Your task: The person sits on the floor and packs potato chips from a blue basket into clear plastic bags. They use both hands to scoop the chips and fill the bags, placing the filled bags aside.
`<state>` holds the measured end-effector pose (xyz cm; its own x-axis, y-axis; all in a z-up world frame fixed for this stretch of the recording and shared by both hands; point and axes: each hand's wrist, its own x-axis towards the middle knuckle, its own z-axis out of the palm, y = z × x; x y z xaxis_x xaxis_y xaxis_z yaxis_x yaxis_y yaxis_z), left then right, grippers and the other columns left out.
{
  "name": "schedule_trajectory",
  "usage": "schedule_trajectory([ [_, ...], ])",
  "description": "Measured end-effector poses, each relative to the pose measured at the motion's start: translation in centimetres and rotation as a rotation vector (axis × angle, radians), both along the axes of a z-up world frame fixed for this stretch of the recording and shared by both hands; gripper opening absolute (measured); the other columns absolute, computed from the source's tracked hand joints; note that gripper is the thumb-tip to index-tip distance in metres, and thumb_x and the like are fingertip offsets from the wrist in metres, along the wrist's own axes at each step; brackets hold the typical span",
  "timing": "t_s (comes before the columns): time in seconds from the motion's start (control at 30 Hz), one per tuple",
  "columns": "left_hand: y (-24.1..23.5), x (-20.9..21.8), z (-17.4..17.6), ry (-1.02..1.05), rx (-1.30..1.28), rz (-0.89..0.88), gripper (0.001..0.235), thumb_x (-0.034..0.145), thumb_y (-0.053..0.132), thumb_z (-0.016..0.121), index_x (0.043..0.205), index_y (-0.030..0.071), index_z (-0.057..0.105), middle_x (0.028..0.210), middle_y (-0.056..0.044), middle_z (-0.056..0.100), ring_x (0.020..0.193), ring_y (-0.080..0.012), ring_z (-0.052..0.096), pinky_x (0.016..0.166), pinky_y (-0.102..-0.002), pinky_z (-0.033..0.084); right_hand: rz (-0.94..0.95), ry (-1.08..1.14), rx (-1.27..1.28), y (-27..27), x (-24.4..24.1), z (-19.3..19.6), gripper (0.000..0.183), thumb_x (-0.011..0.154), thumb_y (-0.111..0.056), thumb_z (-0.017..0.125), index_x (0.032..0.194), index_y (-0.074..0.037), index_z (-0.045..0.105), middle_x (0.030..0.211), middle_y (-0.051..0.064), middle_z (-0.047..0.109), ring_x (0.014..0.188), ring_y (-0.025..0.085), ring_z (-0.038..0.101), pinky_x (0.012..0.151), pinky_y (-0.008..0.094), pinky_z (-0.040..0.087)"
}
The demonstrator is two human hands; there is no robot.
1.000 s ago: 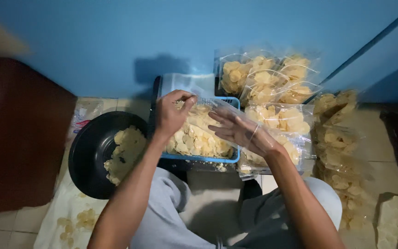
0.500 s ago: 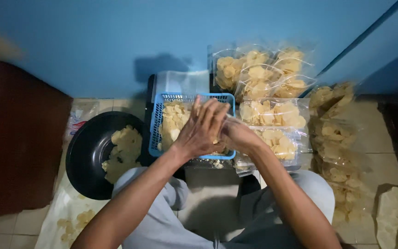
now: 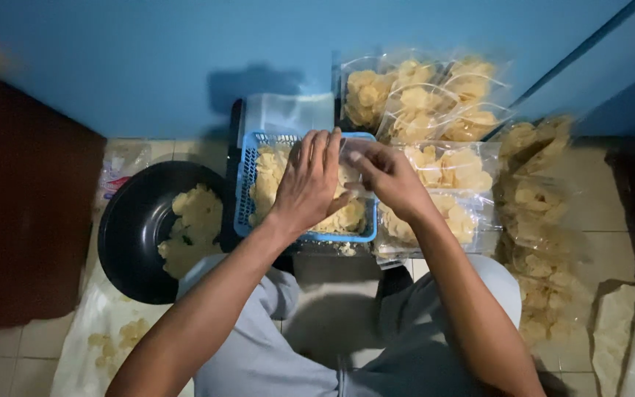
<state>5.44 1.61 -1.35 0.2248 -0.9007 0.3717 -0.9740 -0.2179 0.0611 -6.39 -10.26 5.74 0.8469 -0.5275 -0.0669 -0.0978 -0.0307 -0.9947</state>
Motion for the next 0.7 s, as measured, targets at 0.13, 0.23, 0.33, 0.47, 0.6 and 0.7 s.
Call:
schedule_trajectory([
  [0.13,-0.4,1.5,-1.3,0.021,-0.026,0.025,0.097,0.078,0.023,0.086,0.154,-0.009,0.035,0.136,-0.03,0.048,0.135,-0.0466,0.049,0.111,-0.053,0.046,-0.054,-0.083,0.063,0.5,1.3,-0.1,0.019,0.1,-0.018,0.07,0.086,-0.004,0.07,0.061,0.004,0.053,0.054,0.011,0.055,0.052,0.024,0.045],
  [0.23,-0.1,3.8,-2.8,0.178,-0.093,0.08,0.101,0.068,0.02,0.092,0.15,-0.008,0.039,0.135,-0.031,0.048,0.133,-0.0512,0.049,0.113,-0.058,0.045,-0.032,-0.013,0.013,-0.8,1.3,-1.5,0.029,0.101,-0.024,0.066,0.125,-0.009,0.072,0.102,0.018,0.073,0.09,0.026,0.07,0.075,0.04,0.061],
  [0.33,1.7,5.9,0.3,0.366,-0.237,0.214,0.102,0.07,0.017,0.093,0.154,-0.001,0.038,0.137,-0.032,0.046,0.127,-0.0577,0.054,0.094,-0.067,0.054,-0.223,-0.163,0.149,-2.9,2.4,-5.2,0.024,0.107,-0.021,0.058,0.123,-0.008,0.069,0.11,0.017,0.075,0.099,0.024,0.077,0.078,0.031,0.066],
  [0.47,4.0,8.9,1.7,0.197,-0.298,0.407,0.1,0.078,0.048,0.101,0.147,0.004,0.043,0.141,-0.019,0.047,0.132,-0.0361,0.048,0.118,-0.053,0.037,-0.058,0.009,-0.339,-2.6,5.5,-14.7,0.031,0.098,-0.03,0.068,0.122,-0.01,0.064,0.113,0.01,0.072,0.099,0.021,0.068,0.084,0.035,0.056],
  [0.6,4.4,10.0,0.9,0.307,-0.334,0.559,0.114,0.076,0.057,0.102,0.153,0.006,0.033,0.152,-0.019,0.046,0.147,-0.0382,0.044,0.131,-0.063,0.019,0.357,0.286,-0.963,3.2,10.1,-18.9,0.095,0.077,-0.063,0.076,0.149,-0.008,0.047,0.144,0.033,0.045,0.121,0.053,0.05,0.101,0.062,0.042],
  [0.7,4.8,9.3,1.8,0.251,-0.454,0.461,0.101,0.08,0.044,0.099,0.149,0.003,0.037,0.14,-0.02,0.048,0.13,-0.0376,0.048,0.113,-0.049,0.045,0.519,0.564,-1.147,6.0,14.3,-23.3,0.116,0.068,-0.063,0.077,0.159,-0.011,0.028,0.154,0.029,0.027,0.148,0.056,0.017,0.107,0.082,0.026],
])
